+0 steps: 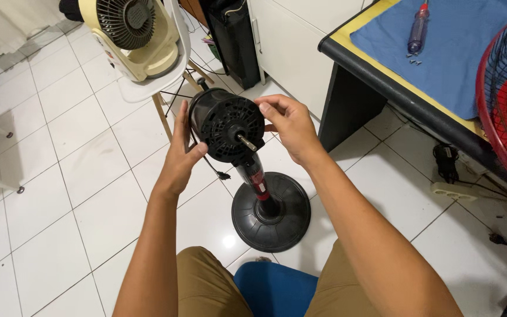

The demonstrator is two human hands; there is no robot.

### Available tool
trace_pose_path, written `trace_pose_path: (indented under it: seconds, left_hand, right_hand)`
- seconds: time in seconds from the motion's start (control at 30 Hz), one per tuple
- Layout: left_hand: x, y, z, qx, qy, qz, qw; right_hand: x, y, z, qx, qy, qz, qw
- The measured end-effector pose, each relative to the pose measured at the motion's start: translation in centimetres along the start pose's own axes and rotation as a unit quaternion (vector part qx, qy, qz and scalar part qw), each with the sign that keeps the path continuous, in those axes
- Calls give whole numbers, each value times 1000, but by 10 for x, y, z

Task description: The person uses a screwdriver to loosen and remove screws from the rear housing of a standing electric fan. They then detach the motor housing from the fan stand and set it aside.

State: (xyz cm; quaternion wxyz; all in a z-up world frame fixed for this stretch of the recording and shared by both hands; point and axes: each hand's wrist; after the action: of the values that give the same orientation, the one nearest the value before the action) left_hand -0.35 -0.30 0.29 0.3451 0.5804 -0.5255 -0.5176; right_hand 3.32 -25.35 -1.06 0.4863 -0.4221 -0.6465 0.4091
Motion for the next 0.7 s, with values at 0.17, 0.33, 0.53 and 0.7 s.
trace_pose_path:
  seconds: [0.17, 0.33, 0.53, 0.7]
  left_hand:
    - [7, 0, -7, -11, 62, -31, 998]
    - [3, -3, -11, 27, 80, 7, 996]
    - [-4, -8, -12, 34, 71, 24, 997]
    - [-15, -16, -13, 43, 54, 45, 997]
  right_hand:
    - [1, 12, -11, -12, -4, 14, 1000]
    - [-16, 47, -16, -13, -26, -25, 999]
    - [-10, 100, 31, 156, -187, 281, 928]
    - [22, 103, 34, 112, -126, 288, 943]
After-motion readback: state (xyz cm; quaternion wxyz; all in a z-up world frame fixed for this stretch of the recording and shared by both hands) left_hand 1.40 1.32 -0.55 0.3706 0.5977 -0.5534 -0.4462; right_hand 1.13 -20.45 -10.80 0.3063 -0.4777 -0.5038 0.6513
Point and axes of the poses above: each hand's wrist, its own z-axis away from the middle knuckle, its own x-axis out of the palm, y = z × x, and after that the axes turned 2 degrees about -x, right-handed
